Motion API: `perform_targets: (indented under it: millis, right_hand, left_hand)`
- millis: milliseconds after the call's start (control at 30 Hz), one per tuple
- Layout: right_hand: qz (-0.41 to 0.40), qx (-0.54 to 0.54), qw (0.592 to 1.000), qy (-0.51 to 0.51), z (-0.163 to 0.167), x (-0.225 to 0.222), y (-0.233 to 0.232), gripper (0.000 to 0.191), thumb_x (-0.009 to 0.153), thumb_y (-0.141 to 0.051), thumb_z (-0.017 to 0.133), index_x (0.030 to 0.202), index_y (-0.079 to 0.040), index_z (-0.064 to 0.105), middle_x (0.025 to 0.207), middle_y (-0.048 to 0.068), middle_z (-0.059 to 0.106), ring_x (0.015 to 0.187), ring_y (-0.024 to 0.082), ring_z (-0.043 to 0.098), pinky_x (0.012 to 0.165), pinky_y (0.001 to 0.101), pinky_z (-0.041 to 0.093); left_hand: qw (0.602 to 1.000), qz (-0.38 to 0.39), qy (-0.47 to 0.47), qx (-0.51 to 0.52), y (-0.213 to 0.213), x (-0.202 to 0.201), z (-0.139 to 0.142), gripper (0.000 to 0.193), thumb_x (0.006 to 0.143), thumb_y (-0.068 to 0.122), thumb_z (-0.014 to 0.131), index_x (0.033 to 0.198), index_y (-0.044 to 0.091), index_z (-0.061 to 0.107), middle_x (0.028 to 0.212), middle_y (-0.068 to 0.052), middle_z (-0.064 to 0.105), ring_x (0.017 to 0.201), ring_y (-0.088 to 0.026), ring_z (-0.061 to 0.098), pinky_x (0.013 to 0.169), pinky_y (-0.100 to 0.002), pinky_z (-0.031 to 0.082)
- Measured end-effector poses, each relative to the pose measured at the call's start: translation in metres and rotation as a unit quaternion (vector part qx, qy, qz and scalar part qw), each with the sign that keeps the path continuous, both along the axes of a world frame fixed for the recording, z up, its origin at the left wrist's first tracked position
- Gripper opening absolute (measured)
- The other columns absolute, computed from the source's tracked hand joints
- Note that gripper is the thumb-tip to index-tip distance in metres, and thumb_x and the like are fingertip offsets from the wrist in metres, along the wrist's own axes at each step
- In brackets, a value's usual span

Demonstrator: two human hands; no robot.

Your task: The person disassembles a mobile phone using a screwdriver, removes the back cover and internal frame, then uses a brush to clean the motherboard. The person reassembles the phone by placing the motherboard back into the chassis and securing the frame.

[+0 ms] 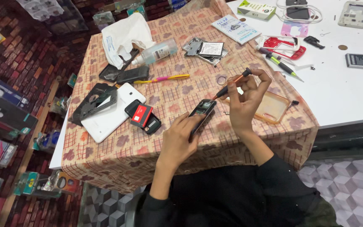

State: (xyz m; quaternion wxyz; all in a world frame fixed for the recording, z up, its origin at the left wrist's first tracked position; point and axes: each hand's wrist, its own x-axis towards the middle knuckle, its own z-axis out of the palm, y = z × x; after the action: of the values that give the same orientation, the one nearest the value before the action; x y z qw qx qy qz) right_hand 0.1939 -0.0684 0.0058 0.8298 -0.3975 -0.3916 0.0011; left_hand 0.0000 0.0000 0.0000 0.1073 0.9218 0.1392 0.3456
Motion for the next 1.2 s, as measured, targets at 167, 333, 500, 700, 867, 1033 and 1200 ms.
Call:
perform_targets:
  millis: [167,333,500,700,867,1033,1200]
  right_hand:
    - [0.007,0.001,1.000,0.002,-0.001,-0.001,0.000,0.049,0.109,-0.003,0.067,0.139,-0.011,0.029,0.110,0.009,0.058,0.098,0.012,0.064,0.069,0.0259,0.060]
    - [0.025,0.000,1.000,-0.006,0.001,-0.001,0.002,0.049,0.109,-0.002,0.067,0.139,-0.011,0.029,0.111,0.010,0.059,0.098,0.013,0.064,0.069,0.0261,0.060]
    - [0.032,-0.002,0.999,0.004,0.000,-0.001,0.002,0.049,0.108,0.000,0.067,0.138,-0.010,0.030,0.111,0.010,0.059,0.099,0.013,0.064,0.067,0.0257,0.059]
    - [0.034,-0.031,0.999,-0.010,0.000,0.000,0.003,0.049,0.106,0.001,0.068,0.136,-0.009,0.031,0.108,0.010,0.059,0.092,0.012,0.063,0.064,0.0253,0.059]
    - [0.023,-0.093,0.995,-0.021,0.000,0.004,0.004,0.047,0.104,0.002,0.066,0.136,-0.007,0.032,0.107,0.008,0.061,0.095,0.010,0.063,0.069,0.0254,0.062]
    - [0.015,-0.167,0.984,-0.059,0.000,0.000,0.004,0.044,0.102,0.002,0.065,0.136,-0.007,0.039,0.107,0.007,0.065,0.095,0.012,0.067,0.072,0.0259,0.062]
    - [0.036,-0.195,0.965,-0.171,0.002,0.001,0.001,0.058,0.097,0.003,0.069,0.144,-0.008,0.035,0.108,0.011,0.066,0.099,0.017,0.070,0.076,0.0284,0.058]
  left_hand:
    - [0.983,0.060,-0.009,-0.171,0.013,-0.020,0.002,0.053,0.089,0.008,0.065,0.142,0.010,0.056,0.117,-0.016,0.073,0.089,-0.033,0.073,0.082,-0.041,0.058]
    - [0.993,0.023,-0.005,-0.112,0.006,-0.031,0.009,0.054,0.093,-0.001,0.059,0.146,0.001,0.052,0.119,-0.022,0.068,0.105,-0.037,0.068,0.093,-0.043,0.055]
    - [0.991,0.022,0.065,0.113,-0.011,-0.014,-0.006,0.054,0.087,-0.009,0.054,0.141,-0.006,0.052,0.128,-0.022,0.064,0.122,-0.035,0.063,0.111,-0.043,0.049]
    - [0.982,0.031,0.085,0.165,-0.012,-0.005,-0.008,0.056,0.085,-0.003,0.060,0.141,-0.006,0.051,0.134,-0.022,0.064,0.127,-0.038,0.061,0.112,-0.046,0.046]
    - [0.999,-0.016,0.036,0.030,-0.006,-0.008,0.002,0.040,0.085,0.011,0.072,0.123,-0.001,0.066,0.126,-0.021,0.067,0.123,-0.041,0.060,0.106,-0.047,0.047]
    - [0.997,0.019,-0.005,-0.068,-0.008,0.003,-0.004,0.018,0.087,0.013,0.074,0.100,0.002,0.067,0.124,-0.014,0.069,0.117,-0.037,0.067,0.100,-0.045,0.052]
    - [0.996,-0.012,-0.061,-0.067,0.004,0.014,-0.013,0.018,0.076,0.012,0.076,0.090,0.004,0.067,0.135,-0.016,0.065,0.122,-0.039,0.059,0.104,-0.048,0.047]
